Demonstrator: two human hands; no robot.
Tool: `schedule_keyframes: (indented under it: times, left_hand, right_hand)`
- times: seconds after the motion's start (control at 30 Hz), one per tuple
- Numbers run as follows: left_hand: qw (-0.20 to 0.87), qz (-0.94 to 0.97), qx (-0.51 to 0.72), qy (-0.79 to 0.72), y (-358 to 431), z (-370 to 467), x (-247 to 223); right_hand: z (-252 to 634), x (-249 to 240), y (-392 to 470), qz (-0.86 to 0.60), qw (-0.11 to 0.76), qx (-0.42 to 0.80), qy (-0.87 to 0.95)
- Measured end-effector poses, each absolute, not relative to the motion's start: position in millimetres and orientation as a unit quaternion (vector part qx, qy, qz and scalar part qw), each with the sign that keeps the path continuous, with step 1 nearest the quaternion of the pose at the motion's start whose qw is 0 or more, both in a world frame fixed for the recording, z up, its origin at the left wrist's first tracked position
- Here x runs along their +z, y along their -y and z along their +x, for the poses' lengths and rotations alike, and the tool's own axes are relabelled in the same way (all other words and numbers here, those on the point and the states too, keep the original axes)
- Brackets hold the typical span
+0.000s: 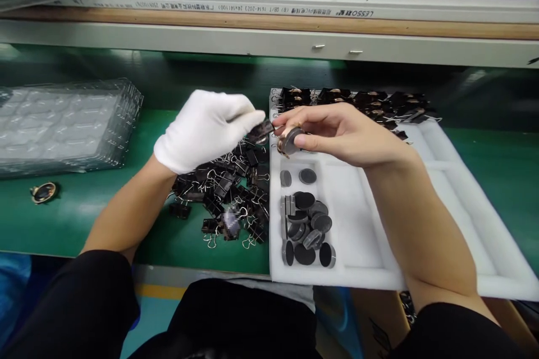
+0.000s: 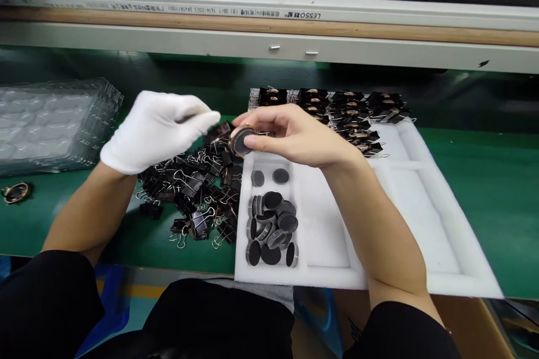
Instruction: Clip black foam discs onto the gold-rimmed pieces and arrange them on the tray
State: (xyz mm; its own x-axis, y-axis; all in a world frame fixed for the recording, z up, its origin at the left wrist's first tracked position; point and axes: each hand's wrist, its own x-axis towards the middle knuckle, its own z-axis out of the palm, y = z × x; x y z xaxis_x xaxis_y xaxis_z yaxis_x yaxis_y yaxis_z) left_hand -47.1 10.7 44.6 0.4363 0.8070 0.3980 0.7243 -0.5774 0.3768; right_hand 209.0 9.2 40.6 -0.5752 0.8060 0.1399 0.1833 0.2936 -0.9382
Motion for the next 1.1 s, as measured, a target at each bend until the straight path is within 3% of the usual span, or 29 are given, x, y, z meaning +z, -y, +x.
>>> schedule_keyframes:
  times: [0.1,0.2,0.3,0.47,0.63,0.87,1.1]
  left_hand:
    - [0.113,0.788,0.382,-0.469,-6,-40,46]
    - [0.186,0.769,0.41,-0.453,-4,-35,44]
    - [0.201,0.792,0.374,-0.438,-4,-36,43]
    - [0.127,0.832,0.256,-0.475,-3,-43,47]
    - [0.155,0.84,0.195,-0.483,0,-38,48]
    - [0.135,0.837,0.224,-0.481,-3,-33,44]
    - [0.188,0.833,0.275,-0.441,-4,-35,42]
  right_hand:
    - [205,35,-10,-0.303,0.327,0.496,0.745]
    - [199,30,-8,-0.299,0.344,0.511,0.729]
    - [197,31,-4,-0.311,0.356,0.514,0.715]
    - [202,39,-1,-0.316,0.335,0.523,0.717]
    - [203,41,-2,-0.323,0.299,0.509,0.74]
    - [207,44,-3,-0.328,0.3,0.527,0.724]
    - [233,45,-16,-0.394,0.362,0.449,0.716]
